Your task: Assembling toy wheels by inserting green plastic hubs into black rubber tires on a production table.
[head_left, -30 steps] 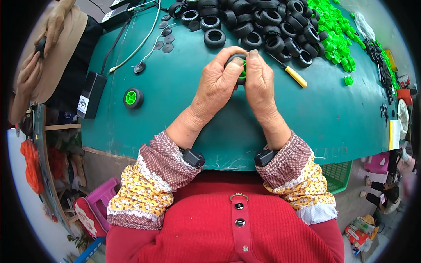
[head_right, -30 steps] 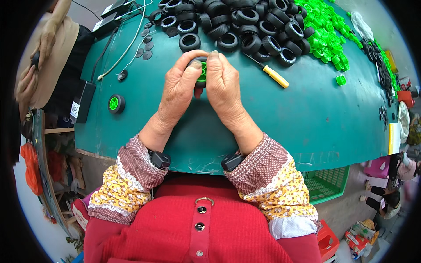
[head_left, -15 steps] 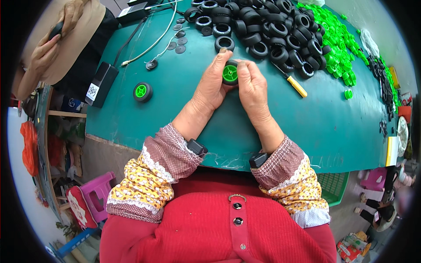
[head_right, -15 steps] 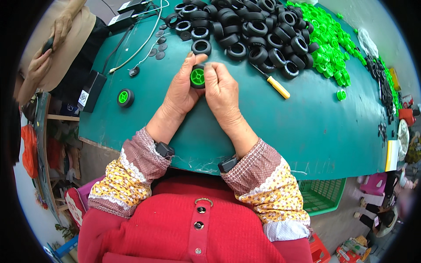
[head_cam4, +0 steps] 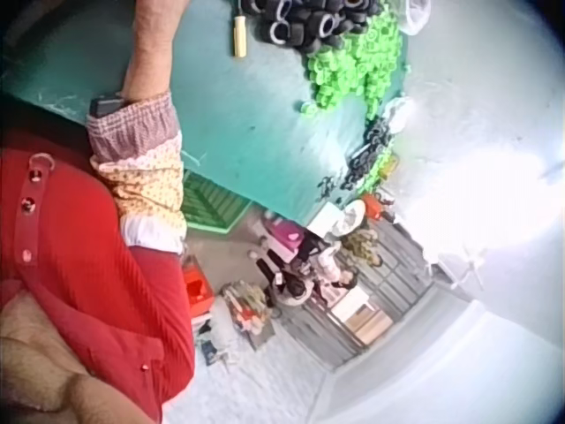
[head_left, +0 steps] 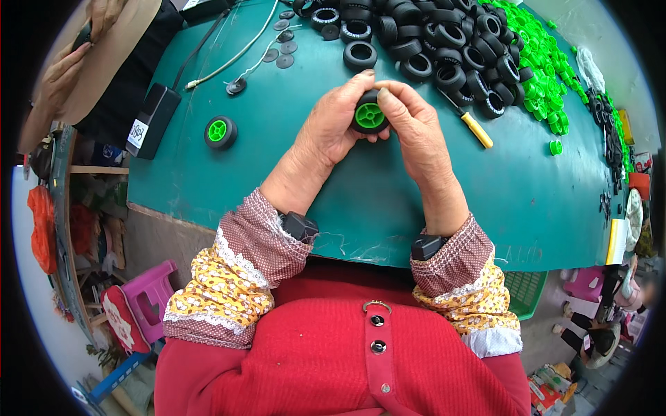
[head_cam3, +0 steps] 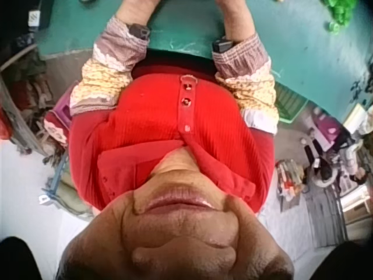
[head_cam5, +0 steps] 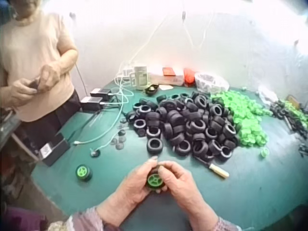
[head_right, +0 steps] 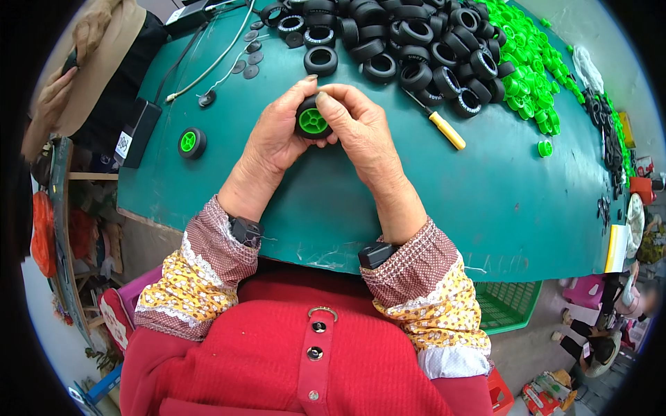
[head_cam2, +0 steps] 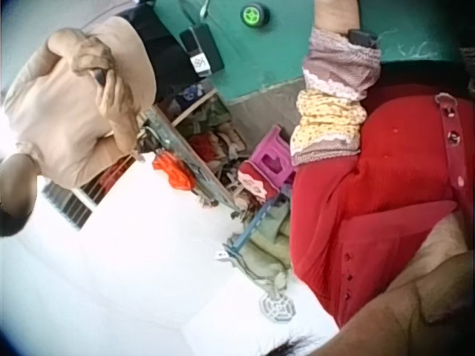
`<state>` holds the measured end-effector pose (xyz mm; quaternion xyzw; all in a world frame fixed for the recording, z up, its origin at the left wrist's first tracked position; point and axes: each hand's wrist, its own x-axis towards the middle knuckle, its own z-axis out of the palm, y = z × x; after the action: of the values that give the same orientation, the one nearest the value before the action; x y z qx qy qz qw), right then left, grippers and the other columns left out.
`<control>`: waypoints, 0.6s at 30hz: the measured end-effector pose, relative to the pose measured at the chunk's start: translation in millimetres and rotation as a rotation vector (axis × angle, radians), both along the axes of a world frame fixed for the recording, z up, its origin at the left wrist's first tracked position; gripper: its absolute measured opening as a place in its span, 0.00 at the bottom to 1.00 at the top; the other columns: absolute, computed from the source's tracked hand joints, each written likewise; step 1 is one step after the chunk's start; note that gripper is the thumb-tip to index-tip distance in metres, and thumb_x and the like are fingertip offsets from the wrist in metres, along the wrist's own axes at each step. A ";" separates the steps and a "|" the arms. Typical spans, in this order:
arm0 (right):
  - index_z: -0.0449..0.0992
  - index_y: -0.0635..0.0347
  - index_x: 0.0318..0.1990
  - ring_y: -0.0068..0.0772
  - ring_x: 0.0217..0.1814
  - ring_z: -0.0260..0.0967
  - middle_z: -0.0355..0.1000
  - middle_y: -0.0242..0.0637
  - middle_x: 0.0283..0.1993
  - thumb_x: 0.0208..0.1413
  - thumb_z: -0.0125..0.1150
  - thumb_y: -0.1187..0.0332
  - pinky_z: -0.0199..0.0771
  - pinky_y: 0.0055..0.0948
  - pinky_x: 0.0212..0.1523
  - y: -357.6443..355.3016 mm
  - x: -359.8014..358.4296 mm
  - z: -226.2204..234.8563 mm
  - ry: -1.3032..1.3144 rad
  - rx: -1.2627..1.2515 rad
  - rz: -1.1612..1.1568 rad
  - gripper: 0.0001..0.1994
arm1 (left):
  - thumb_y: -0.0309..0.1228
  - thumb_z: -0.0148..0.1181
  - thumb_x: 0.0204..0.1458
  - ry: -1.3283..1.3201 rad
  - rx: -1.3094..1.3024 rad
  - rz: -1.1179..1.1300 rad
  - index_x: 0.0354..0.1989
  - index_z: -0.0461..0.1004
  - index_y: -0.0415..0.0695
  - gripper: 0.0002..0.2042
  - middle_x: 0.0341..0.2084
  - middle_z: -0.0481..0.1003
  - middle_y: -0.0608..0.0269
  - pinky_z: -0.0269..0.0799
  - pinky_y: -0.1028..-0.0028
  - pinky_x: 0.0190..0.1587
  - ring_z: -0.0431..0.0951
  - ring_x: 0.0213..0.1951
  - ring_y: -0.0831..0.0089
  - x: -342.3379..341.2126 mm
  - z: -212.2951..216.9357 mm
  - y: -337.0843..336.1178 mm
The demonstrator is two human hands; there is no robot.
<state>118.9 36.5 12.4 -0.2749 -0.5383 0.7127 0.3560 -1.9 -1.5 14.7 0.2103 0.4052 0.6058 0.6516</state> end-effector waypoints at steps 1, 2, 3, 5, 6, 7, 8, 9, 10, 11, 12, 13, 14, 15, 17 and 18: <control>0.70 0.63 0.38 0.16 0.20 0.62 0.68 0.29 0.27 0.52 0.55 0.61 0.61 0.13 0.21 -1.5 0.0 1.8 0.022 -0.044 -0.001 0.14 | 0.39 0.43 0.55 0.058 0.002 0.016 0.33 0.67 0.37 0.15 0.20 0.70 0.59 0.67 0.79 0.15 0.72 0.17 0.70 1.5 0.3 -0.6; 0.71 0.62 0.37 0.16 0.20 0.62 0.68 0.29 0.26 0.52 0.55 0.60 0.60 0.13 0.19 -2.8 0.2 2.3 -0.001 -0.060 -0.023 0.13 | 0.39 0.43 0.55 0.054 -0.003 0.017 0.33 0.67 0.37 0.15 0.20 0.70 0.59 0.67 0.79 0.15 0.72 0.17 0.70 3.4 0.2 -1.4; 0.71 0.62 0.37 0.16 0.20 0.62 0.68 0.29 0.26 0.52 0.55 0.60 0.60 0.13 0.19 -2.9 0.4 1.9 -0.002 -0.063 -0.021 0.13 | 0.39 0.43 0.55 0.097 0.009 0.000 0.33 0.67 0.37 0.15 0.20 0.70 0.59 0.66 0.79 0.15 0.71 0.17 0.71 4.8 0.6 -2.3; 0.71 0.62 0.35 0.17 0.20 0.63 0.67 0.28 0.24 0.52 0.55 0.61 0.60 0.13 0.18 -2.4 1.4 1.1 0.061 -0.140 -0.010 0.12 | 0.40 0.42 0.55 0.140 0.019 -0.016 0.33 0.67 0.37 0.16 0.20 0.70 0.59 0.66 0.78 0.16 0.71 0.17 0.72 5.8 -1.1 -3.4; 0.71 0.62 0.35 0.17 0.20 0.63 0.67 0.28 0.24 0.52 0.55 0.61 0.60 0.13 0.18 -2.2 1.8 0.6 0.062 -0.141 -0.011 0.12 | 0.39 0.42 0.56 0.159 0.046 -0.039 0.33 0.67 0.37 0.16 0.20 0.70 0.60 0.66 0.78 0.16 0.70 0.17 0.72 5.5 -3.7 -2.1; 0.71 0.62 0.35 0.17 0.20 0.63 0.67 0.28 0.24 0.52 0.54 0.61 0.60 0.13 0.18 -2.1 2.3 0.1 0.069 -0.136 -0.009 0.12 | 0.39 0.42 0.56 0.178 0.073 -0.062 0.33 0.67 0.37 0.16 0.20 0.69 0.60 0.66 0.77 0.16 0.70 0.17 0.72 5.4 -5.6 -1.0; 0.71 0.61 0.34 0.17 0.20 0.63 0.67 0.28 0.23 0.52 0.54 0.62 0.60 0.13 0.18 -1.8 2.7 -0.2 0.077 -0.131 -0.007 0.11 | 0.39 0.42 0.56 0.178 0.073 -0.064 0.33 0.67 0.37 0.16 0.20 0.69 0.60 0.66 0.77 0.16 0.70 0.17 0.72 5.3 -6.4 -0.5; 0.71 0.61 0.34 0.17 0.20 0.63 0.67 0.28 0.23 0.52 0.54 0.62 0.60 0.13 0.18 -2.3 2.9 0.0 0.078 -0.132 -0.006 0.11 | 0.39 0.41 0.56 0.183 0.088 -0.079 0.33 0.66 0.36 0.16 0.20 0.69 0.59 0.66 0.77 0.16 0.70 0.17 0.73 4.8 -7.2 -0.8; 0.71 0.62 0.34 0.17 0.20 0.63 0.67 0.29 0.23 0.52 0.54 0.62 0.61 0.14 0.18 -2.8 3.0 1.1 0.073 -0.114 -0.001 0.11 | 0.39 0.41 0.56 0.187 0.104 -0.093 0.33 0.66 0.36 0.16 0.20 0.69 0.59 0.66 0.77 0.16 0.70 0.17 0.73 4.2 -7.7 -1.3; 0.70 0.62 0.34 0.18 0.20 0.63 0.67 0.29 0.23 0.52 0.53 0.62 0.61 0.14 0.18 -3.1 2.9 1.6 0.068 -0.095 0.004 0.11 | 0.39 0.41 0.56 0.189 0.102 -0.093 0.33 0.66 0.36 0.16 0.20 0.69 0.59 0.66 0.77 0.16 0.70 0.17 0.73 3.6 -7.2 -1.9; 0.70 0.62 0.34 0.18 0.20 0.63 0.67 0.29 0.23 0.52 0.53 0.62 0.61 0.14 0.18 -3.3 3.2 1.6 0.068 -0.096 0.004 0.11 | 0.39 0.40 0.56 0.206 0.106 -0.101 0.33 0.66 0.36 0.16 0.20 0.69 0.59 0.66 0.77 0.17 0.70 0.18 0.72 3.7 -5.9 -2.5; 0.70 0.62 0.34 0.17 0.20 0.63 0.67 0.29 0.23 0.53 0.53 0.62 0.61 0.14 0.18 -3.3 3.3 1.4 0.066 -0.079 0.011 0.11 | 0.39 0.40 0.56 0.224 0.111 -0.109 0.33 0.66 0.36 0.16 0.21 0.69 0.59 0.66 0.77 0.17 0.70 0.18 0.72 3.8 -4.7 -3.0; 0.70 0.63 0.35 0.17 0.20 0.64 0.67 0.29 0.23 0.53 0.52 0.63 0.61 0.14 0.17 -3.2 3.2 1.3 0.063 -0.061 0.019 0.11 | 0.39 0.40 0.56 0.224 0.110 -0.108 0.33 0.66 0.36 0.16 0.21 0.69 0.59 0.66 0.77 0.17 0.70 0.18 0.72 4.0 -3.6 -3.2; 0.70 0.63 0.35 0.17 0.20 0.64 0.67 0.29 0.23 0.53 0.52 0.63 0.61 0.14 0.17 -1.7 4.4 2.2 0.061 -0.062 0.017 0.11 | 0.39 0.39 0.57 0.166 0.096 -0.093 0.34 0.66 0.35 0.17 0.21 0.69 0.58 0.67 0.77 0.18 0.71 0.19 0.71 5.2 -2.8 -2.5; 0.68 0.62 0.41 0.21 0.27 0.66 0.68 0.33 0.30 0.48 0.58 0.62 0.66 0.18 0.24 2.7 6.6 4.6 -0.018 -0.082 0.056 0.16 | 0.39 0.38 0.57 0.106 0.082 -0.079 0.35 0.66 0.35 0.17 0.21 0.69 0.57 0.68 0.76 0.19 0.71 0.20 0.71 7.8 -3.4 0.7; 0.68 0.62 0.41 0.21 0.27 0.66 0.68 0.33 0.30 0.48 0.58 0.62 0.66 0.18 0.24 3.0 5.4 3.7 -0.017 -0.082 0.054 0.16 | 0.39 0.37 0.57 -0.028 0.088 -0.030 0.35 0.65 0.34 0.18 0.22 0.69 0.56 0.70 0.75 0.21 0.72 0.21 0.70 7.5 -3.1 3.7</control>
<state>124.4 39.4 16.1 -0.2805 -0.5188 0.7413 0.3203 5.6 2.2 11.7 0.2362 0.3656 0.6163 0.6563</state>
